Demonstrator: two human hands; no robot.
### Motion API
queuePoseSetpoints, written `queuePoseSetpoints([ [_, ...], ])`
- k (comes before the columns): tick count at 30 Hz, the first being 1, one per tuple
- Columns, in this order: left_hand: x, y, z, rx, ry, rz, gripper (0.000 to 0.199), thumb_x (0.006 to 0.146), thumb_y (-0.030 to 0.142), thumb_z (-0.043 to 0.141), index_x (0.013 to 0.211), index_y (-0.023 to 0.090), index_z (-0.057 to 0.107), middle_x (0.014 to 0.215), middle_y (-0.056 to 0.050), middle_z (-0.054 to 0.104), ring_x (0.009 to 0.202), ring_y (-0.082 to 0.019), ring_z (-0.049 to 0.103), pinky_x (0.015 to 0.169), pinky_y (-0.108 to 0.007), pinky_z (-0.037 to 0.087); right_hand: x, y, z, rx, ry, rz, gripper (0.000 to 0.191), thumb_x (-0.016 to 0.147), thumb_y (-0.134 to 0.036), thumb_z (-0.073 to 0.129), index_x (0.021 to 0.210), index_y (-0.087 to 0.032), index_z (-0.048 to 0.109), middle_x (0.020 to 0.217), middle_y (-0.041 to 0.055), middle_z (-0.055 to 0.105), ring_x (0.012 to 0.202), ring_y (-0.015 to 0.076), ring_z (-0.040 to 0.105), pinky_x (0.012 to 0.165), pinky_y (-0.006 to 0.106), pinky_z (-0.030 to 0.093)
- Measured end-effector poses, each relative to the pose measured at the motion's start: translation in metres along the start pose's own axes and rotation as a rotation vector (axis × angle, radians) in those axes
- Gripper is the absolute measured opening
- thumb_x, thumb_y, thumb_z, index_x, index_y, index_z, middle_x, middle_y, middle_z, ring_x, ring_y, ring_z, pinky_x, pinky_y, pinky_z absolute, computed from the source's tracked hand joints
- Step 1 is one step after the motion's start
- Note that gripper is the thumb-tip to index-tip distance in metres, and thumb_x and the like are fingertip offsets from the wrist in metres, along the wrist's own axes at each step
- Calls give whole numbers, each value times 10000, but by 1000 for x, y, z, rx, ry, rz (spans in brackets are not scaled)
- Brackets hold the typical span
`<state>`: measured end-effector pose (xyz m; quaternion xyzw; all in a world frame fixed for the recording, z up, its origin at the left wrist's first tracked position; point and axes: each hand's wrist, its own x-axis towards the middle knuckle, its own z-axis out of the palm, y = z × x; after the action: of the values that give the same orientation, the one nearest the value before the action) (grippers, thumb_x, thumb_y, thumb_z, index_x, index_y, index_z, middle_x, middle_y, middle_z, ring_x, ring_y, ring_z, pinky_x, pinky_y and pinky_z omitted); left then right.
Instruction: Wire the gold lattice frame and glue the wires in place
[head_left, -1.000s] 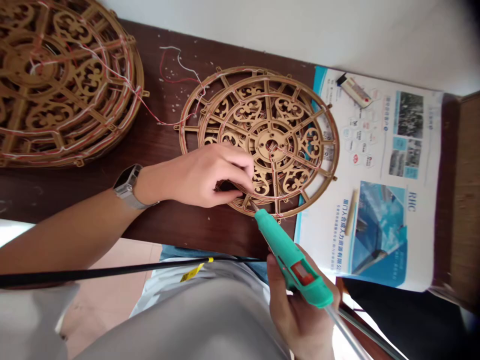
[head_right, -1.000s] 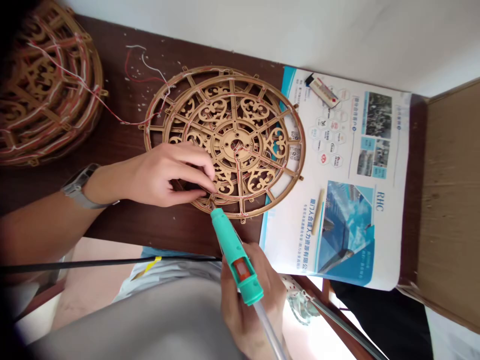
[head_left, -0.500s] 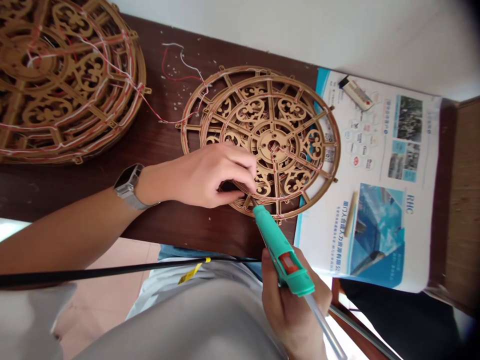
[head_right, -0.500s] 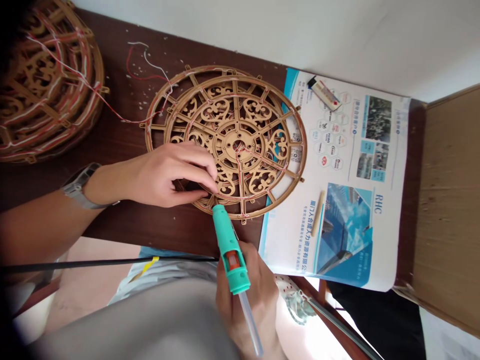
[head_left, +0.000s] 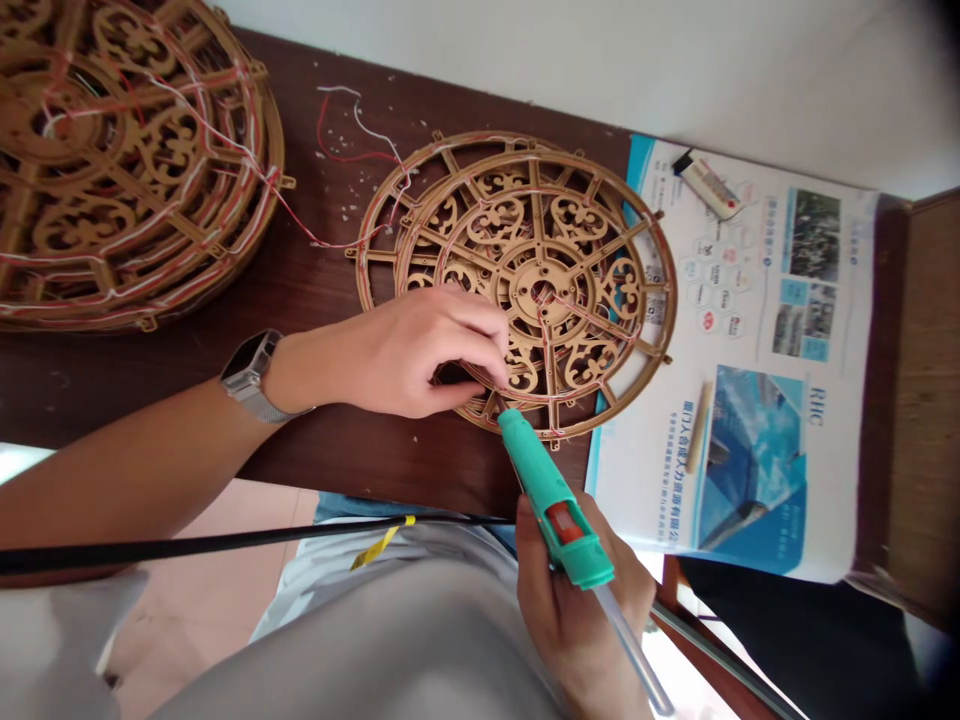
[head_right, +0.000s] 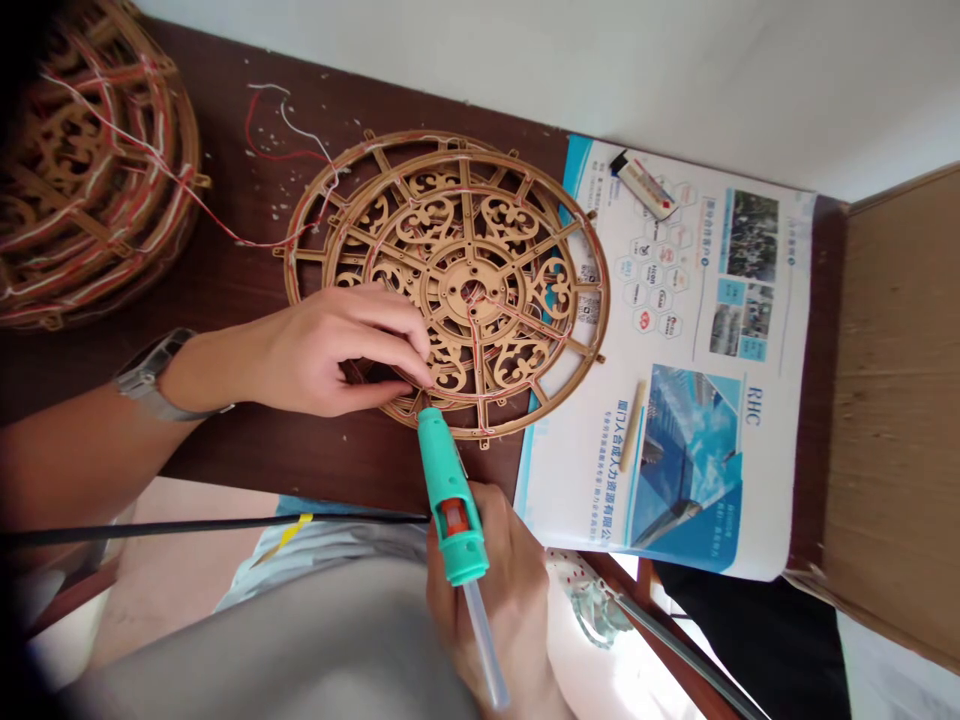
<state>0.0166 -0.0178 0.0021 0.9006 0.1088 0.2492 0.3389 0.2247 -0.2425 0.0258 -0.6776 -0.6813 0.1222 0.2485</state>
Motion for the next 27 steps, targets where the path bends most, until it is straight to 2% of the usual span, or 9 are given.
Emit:
queuePoseSetpoints([
  [4, 0, 0, 0, 6, -1, 2, 166, 1003, 110, 697, 1062, 232, 794, 1047, -47, 788, 955, -166, 732, 892, -345, 543, 1, -1, 0, 9, 7, 2, 198, 1094, -282, 614, 908, -257, 551, 643, -40, 431, 486, 140, 436, 484, 292, 295],
  [7, 0, 0, -1, 14, 2, 11, 169, 998, 109, 696, 1058, 237, 788, 1044, -42, 787, 956, -169, 738, 887, -338, 545, 3, -1, -1, 2, 7, -34, 176, 1063, -230, 641, 920, -250, 540, 651, -43, 444, 486, 135, 442, 475, 308, 287],
  [12, 1, 0, 0, 18, 10, 21, 145, 1009, 111, 694, 1050, 216, 785, 1030, -44, 781, 936, -166, 739, 881, -332, 536, 3, -1, -1, -28, 5, -37, 132, 1062, -240, 630, 954, -244, 555, 664, -32, 489, 508, 138, 493, 470, 302, 300],
  [19, 1, 0, 0, -8, 8, 9, 179, 998, 102, 705, 1079, 238, 787, 1045, -41, 785, 952, -163, 731, 880, -339, 538, 1, -6, 0, -98, -19, -50, 147, 1083, -224, 609, 978, -257, 512, 727, -31, 490, 564, 137, 572, 539, 262, 418],
  [23, 2, 1, -1, -11, 5, 13, 187, 1005, 101, 693, 1086, 242, 786, 1039, -38, 783, 941, -157, 735, 874, -323, 537, -4, -9, 1, -131, -4, -97, 235, 991, -99, 656, 922, -250, 489, 729, -28, 492, 556, 133, 496, 537, 302, 349],
  [27, 3, 2, -2, 4, -1, 34, 157, 1010, 108, 695, 1073, 217, 789, 1023, -42, 779, 928, -157, 729, 859, -312, 522, -14, -12, 3, -160, -72, -81, 211, 969, -69, 572, 906, -247, 477, 755, -16, 486, 555, 144, 428, 547, 343, 271],
])
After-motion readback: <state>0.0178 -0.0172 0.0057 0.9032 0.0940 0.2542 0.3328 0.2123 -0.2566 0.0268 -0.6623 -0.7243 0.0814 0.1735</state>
